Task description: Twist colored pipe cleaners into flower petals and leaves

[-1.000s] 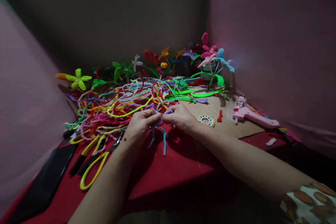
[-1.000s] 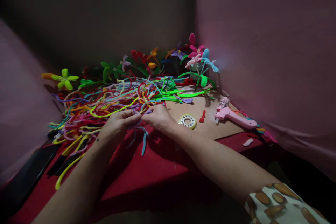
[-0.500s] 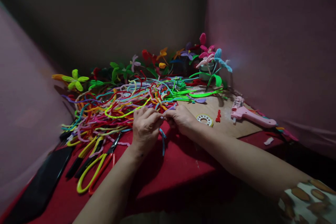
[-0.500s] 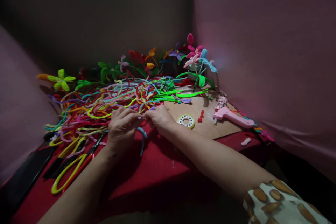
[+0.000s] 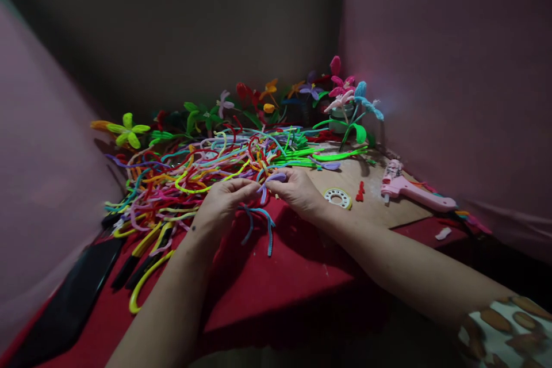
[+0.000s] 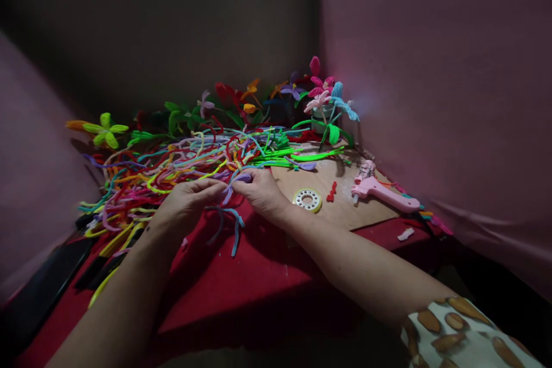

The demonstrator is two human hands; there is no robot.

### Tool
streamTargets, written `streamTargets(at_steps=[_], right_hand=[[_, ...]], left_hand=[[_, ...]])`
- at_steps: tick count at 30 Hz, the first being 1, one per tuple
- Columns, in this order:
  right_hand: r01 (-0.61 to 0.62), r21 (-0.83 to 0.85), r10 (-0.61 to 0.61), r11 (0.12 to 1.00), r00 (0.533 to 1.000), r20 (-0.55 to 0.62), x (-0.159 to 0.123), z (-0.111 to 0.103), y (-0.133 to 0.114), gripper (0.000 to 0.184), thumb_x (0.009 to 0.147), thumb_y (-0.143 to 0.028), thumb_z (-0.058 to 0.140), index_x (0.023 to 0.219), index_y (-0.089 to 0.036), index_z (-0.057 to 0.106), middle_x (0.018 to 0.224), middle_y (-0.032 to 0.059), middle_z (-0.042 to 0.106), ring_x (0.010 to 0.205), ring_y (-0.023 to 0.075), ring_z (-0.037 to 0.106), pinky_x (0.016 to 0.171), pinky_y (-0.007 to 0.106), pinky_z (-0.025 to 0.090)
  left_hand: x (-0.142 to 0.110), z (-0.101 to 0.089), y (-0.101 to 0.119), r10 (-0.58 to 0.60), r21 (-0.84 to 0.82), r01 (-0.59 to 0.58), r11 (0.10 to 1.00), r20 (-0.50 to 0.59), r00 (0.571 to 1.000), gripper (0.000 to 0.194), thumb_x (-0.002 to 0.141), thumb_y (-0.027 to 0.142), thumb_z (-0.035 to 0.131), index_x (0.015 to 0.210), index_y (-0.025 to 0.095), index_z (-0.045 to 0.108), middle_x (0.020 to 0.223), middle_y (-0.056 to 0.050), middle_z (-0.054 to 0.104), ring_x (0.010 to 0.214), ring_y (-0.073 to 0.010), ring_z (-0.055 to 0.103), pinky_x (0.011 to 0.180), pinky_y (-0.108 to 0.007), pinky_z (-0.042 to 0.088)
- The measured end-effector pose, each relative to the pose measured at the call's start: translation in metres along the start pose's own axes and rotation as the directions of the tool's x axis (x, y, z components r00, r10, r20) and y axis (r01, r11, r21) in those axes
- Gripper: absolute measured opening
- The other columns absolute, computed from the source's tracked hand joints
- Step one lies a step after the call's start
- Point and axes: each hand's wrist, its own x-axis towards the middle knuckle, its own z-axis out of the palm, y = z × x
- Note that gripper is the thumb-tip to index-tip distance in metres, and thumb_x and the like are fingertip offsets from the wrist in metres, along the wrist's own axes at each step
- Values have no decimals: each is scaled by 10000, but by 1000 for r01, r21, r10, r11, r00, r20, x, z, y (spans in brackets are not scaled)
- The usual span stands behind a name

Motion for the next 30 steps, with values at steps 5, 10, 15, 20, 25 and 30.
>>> streamTargets(at_steps=[5, 10, 15, 20, 25, 30], right_hand=[[125, -182, -117, 975, 991, 58, 0, 0, 2, 104, 670, -192, 493, 656, -129, 576, 565, -30, 488, 546, 77, 420, 546, 197, 340], [191, -393, -191, 900, 981, 39, -4, 1, 2, 109, 694, -192, 473, 637, -142, 550, 574, -19, 485, 546, 85, 408, 542, 207, 319], [137, -485, -189, 864, 980, -59, -7, 4, -1, 107, 660, -169, 468, 554, -160, 465, 524, -30, 412, 520, 86, 353, 522, 225, 283], [-160, -21, 160, 987, 987, -5, -3, 3, -1, 142, 587, -149, 480, 471, -170, 401, 418, -62, 335, 407, 58, 276, 424, 220, 213], [-368, 298, 362, 881, 929, 74, 1, -1, 0, 172, 539, -132, 517, 446, -173, 378, 369, -68, 344, 340, 48, 270, 363, 216, 160], [-130, 109, 120, 986, 989, 91, 6, -7, -4, 107, 600, -171, 532, 506, -138, 495, 400, -62, 398, 383, 49, 319, 395, 208, 219]], left_hand=[[1, -4, 0, -127, -47, 133, 990, 111, 986, 213, 590, 315, 711, 669, 122, 670, 618, -24, 631, 570, -112, 539, 606, -237, 402], [-5, 5, 4, -11, 196, 2, 981, 47, 999, 194, 649, 323, 624, 657, 132, 650, 591, -3, 608, 553, -111, 515, 572, -234, 380], [-8, 18, -1, 550, 774, -375, 509, 43, 834, 163, 730, 227, 524, 591, 165, 582, 599, -11, 582, 643, -144, 496, 648, -281, 362], [-12, 24, -4, 743, 905, -391, -168, 376, 553, 217, 813, 179, 462, 614, 182, 549, 588, -24, 534, 668, -170, 459, 749, -350, 326], [-13, 24, -7, 750, 909, -388, -155, 364, 553, 161, 818, 192, 470, 710, 181, 588, 662, -44, 574, 728, -187, 482, 810, -387, 321], [-6, 14, 3, 514, 644, -401, 651, 15, 858, 218, 786, 331, 512, 857, 171, 641, 857, -69, 638, 831, -196, 546, 770, -337, 406]])
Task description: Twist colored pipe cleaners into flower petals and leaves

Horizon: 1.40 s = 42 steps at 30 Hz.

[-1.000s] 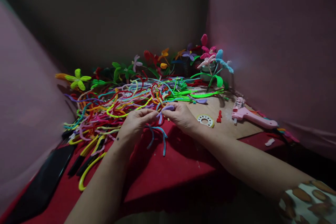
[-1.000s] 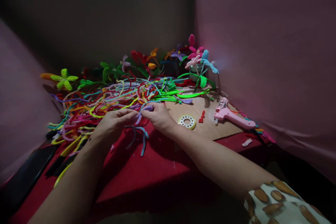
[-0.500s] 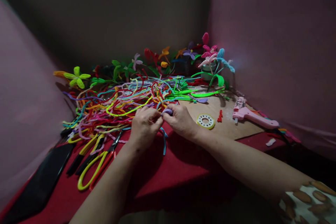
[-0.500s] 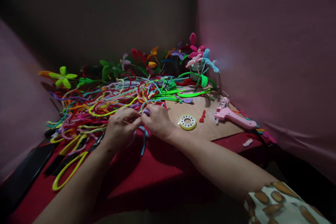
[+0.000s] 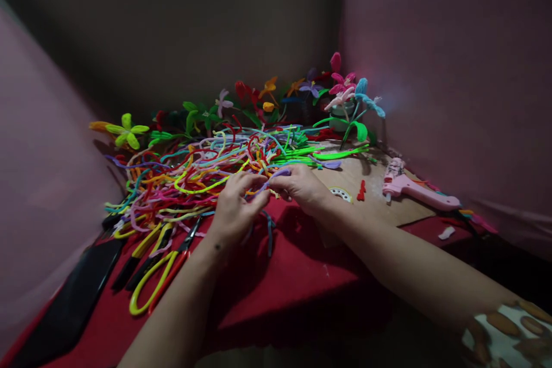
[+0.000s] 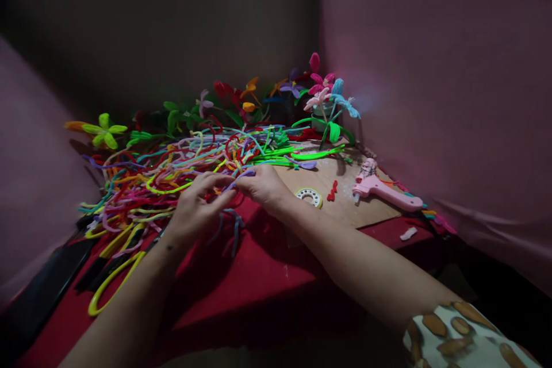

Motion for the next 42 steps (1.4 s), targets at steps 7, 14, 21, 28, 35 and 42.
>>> streamTargets(at_steps=[7, 14, 21, 28, 35, 42], right_hand=[[199, -223, -168, 954, 975, 147, -5, 2, -6, 69, 650, -173, 519, 655, -124, 567, 579, -25, 539, 537, 72, 465, 539, 203, 359], [183, -359, -169, 915, 983, 69, -4, 3, 0, 54, 629, -144, 512, 592, -127, 547, 525, -43, 476, 507, 63, 407, 495, 197, 305], [-308, 252, 336, 917, 939, -73, 0, 7, 12, 174, 567, -172, 554, 479, -163, 404, 380, -72, 369, 333, 38, 273, 342, 200, 155], [-69, 74, 64, 995, 996, 60, -1, -1, 5, 111, 599, -176, 573, 512, -132, 522, 402, -61, 416, 361, 39, 324, 366, 193, 223], [12, 3, -13, 1000, 977, 213, -5, -3, -4, 90, 639, -198, 578, 668, -118, 607, 537, -28, 538, 436, 48, 411, 411, 186, 296], [1, -38, 4, 999, 990, 141, -3, -1, -1, 63, 621, -159, 558, 575, -122, 578, 455, -49, 484, 400, 40, 371, 381, 185, 249]], left_hand=[[6, -22, -18, -226, -475, 518, 712, 543, 809, 283, 732, 390, 577, 818, 150, 700, 744, -40, 681, 733, -176, 595, 711, -277, 433], [3, -15, -9, -154, -164, 224, 961, 357, 922, 235, 746, 342, 553, 729, 153, 691, 677, -29, 671, 651, -159, 571, 643, -274, 411], [-6, 10, 4, 374, 583, -341, 738, 67, 925, 264, 838, 187, 409, 695, 159, 630, 653, -75, 630, 710, -195, 535, 816, -405, 342], [2, -3, -15, -240, -435, 369, 821, 323, 915, 321, 791, 404, 497, 780, 150, 694, 746, -62, 690, 717, -193, 608, 717, -328, 441], [2, -14, -30, -238, -641, 701, 313, 661, 711, 212, 630, 304, 704, 710, 107, 694, 671, -72, 660, 552, -117, 567, 584, -247, 439], [2, -15, -16, -208, -449, 446, 774, 485, 849, 201, 717, 321, 607, 713, 131, 674, 651, -47, 647, 588, -136, 551, 613, -267, 426]])
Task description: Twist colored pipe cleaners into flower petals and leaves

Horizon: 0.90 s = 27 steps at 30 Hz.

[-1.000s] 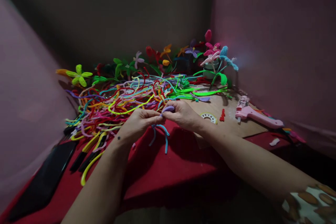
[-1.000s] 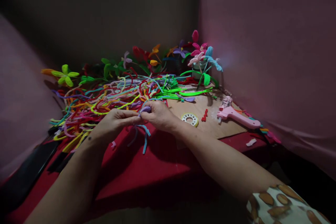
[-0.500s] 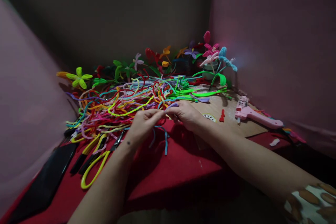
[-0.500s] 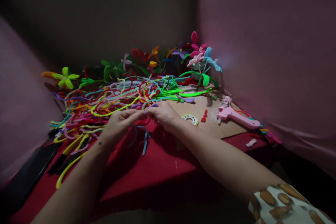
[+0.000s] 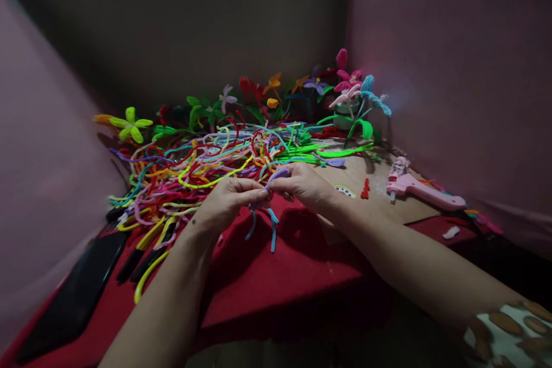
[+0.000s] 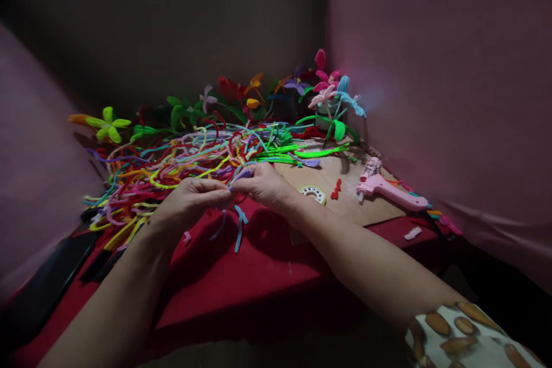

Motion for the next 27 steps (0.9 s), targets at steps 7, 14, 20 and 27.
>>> streamTargets(at_steps=[7, 14, 20, 27], right_hand=[[-274, 338, 352, 901, 915, -196, 7, 2, 13, 162, 575, -116, 534, 459, -152, 426, 364, -59, 403, 324, 40, 297, 326, 193, 172], [-173, 157, 191, 972, 975, -111, 3, -2, 4, 161, 586, -112, 531, 451, -147, 451, 348, -63, 367, 324, 42, 284, 330, 200, 201], [-26, 21, 24, 999, 997, 67, 0, -3, -5, 67, 617, -178, 559, 588, -123, 582, 450, -41, 486, 402, 51, 383, 393, 187, 271], [83, -380, -160, 921, 971, -175, 1, 1, 2, 77, 620, -160, 503, 562, -139, 549, 484, -49, 448, 469, 62, 360, 472, 198, 274]], left_hand=[[5, 31, -2, 635, 957, -186, 224, 2, 773, 309, 847, 200, 380, 612, 153, 575, 607, -85, 569, 664, -188, 525, 664, -325, 394], [4, 13, -3, 53, 248, -23, 969, -115, 992, 318, 794, 403, 488, 723, 132, 639, 633, -44, 611, 536, -117, 500, 514, -235, 369], [2, -6, -9, -189, -341, 242, 908, 181, 965, 279, 675, 382, 639, 725, 109, 669, 557, -40, 578, 460, -81, 454, 455, -210, 320], [2, 14, -1, 64, 402, -13, 916, -115, 991, 246, 763, 342, 505, 632, 157, 600, 543, -17, 574, 477, -106, 465, 488, -223, 315]])
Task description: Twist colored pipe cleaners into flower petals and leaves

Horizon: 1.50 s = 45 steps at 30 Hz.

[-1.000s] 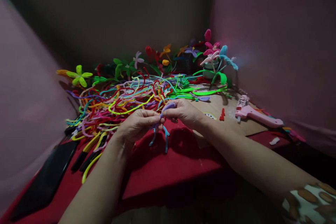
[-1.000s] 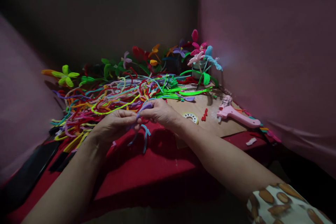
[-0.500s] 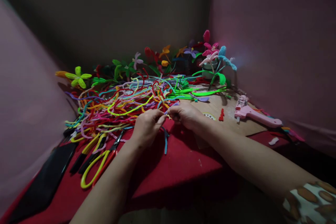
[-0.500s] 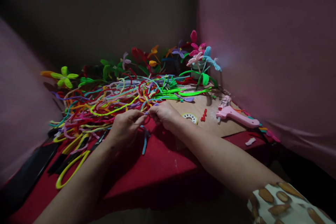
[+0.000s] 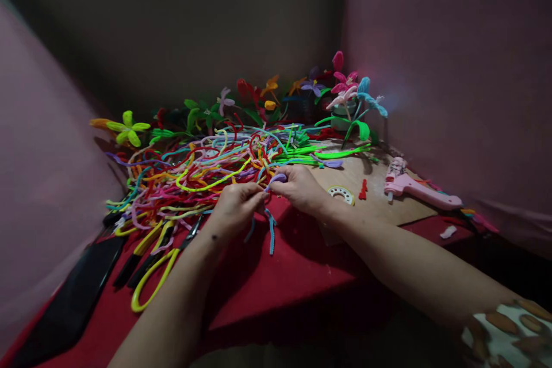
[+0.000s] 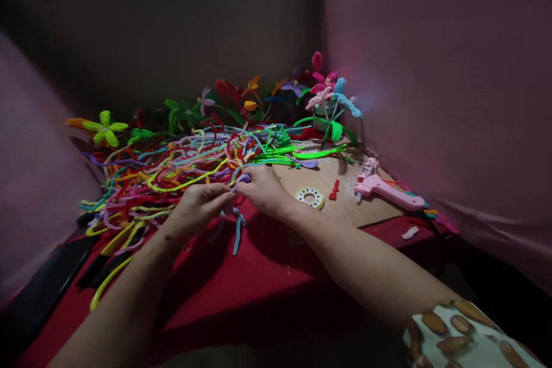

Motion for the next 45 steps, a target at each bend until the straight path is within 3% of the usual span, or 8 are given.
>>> streamTargets(at_steps=[4, 9, 16, 23, 27, 31, 39, 45], right_hand=[[34, -154, -50, 988, 993, -103, 0, 1, 3, 108, 639, -169, 474, 544, -146, 521, 495, -47, 433, 491, 68, 360, 491, 202, 261], [-44, -17, 43, 999, 996, -82, 5, -1, 7, 104, 630, -184, 483, 540, -142, 512, 474, -47, 440, 464, 68, 373, 463, 200, 266], [-134, 221, 153, 966, 986, -69, 8, -3, 10, 117, 607, -194, 522, 513, -127, 541, 405, -54, 423, 376, 49, 328, 400, 200, 249], [-129, 294, 111, 947, 991, 79, 10, -5, 12, 111, 606, -182, 539, 515, -118, 549, 406, -52, 449, 367, 46, 343, 382, 197, 243], [-131, 285, 109, 949, 990, 90, 10, -5, 11, 92, 603, -173, 561, 528, -121, 546, 422, -56, 472, 381, 44, 372, 387, 186, 264], [-144, 261, 123, 955, 988, 95, 8, -5, 7, 88, 621, -185, 578, 573, -111, 582, 431, -51, 484, 386, 45, 383, 394, 185, 281], [-106, 424, 112, 899, 994, 11, 6, -5, 5, 235, 653, -307, 614, 762, -103, 647, 582, -14, 564, 440, 45, 403, 438, 193, 324], [-20, 338, 49, 941, 996, -78, 6, 0, 4, 167, 657, -247, 585, 694, -97, 648, 560, -18, 555, 485, 57, 420, 478, 193, 330]], left_hand=[[-1, 13, 2, 158, 575, -40, 817, -156, 975, 234, 816, 277, 410, 743, 175, 608, 604, -55, 624, 530, -164, 547, 516, -255, 315], [-2, 18, -1, 164, 666, -18, 746, -157, 974, 196, 837, 224, 386, 834, 170, 574, 646, -58, 646, 577, -180, 602, 502, -243, 323], [-8, 25, 5, 273, 846, -43, 531, -123, 954, 248, 798, 67, 334, 874, 115, 565, 696, -118, 632, 611, -217, 610, 467, -258, 318], [1, 14, -8, 385, 595, -199, 779, -203, 901, 256, 846, 306, 438, 1029, 199, 581, 929, -56, 660, 821, -176, 597, 703, -263, 431], [3, 12, -9, 314, 489, -162, 857, -246, 917, 257, 835, 350, 449, 850, 208, 662, 875, -48, 663, 817, -175, 588, 743, -270, 426], [0, 12, -3, 173, 227, -112, 967, -268, 948, 265, 815, 357, 467, 889, 200, 666, 790, -28, 678, 714, -148, 596, 673, -233, 430], [-2, 9, 6, -30, -45, 20, 999, -232, 972, 288, 768, 392, 495, 754, 152, 653, 515, 20, 553, 457, -90, 450, 470, -192, 341], [-4, 7, 20, -144, -326, 122, 937, -44, 989, 292, 732, 386, 525, 581, 138, 560, 427, 28, 503, 406, -87, 446, 445, -194, 340]])
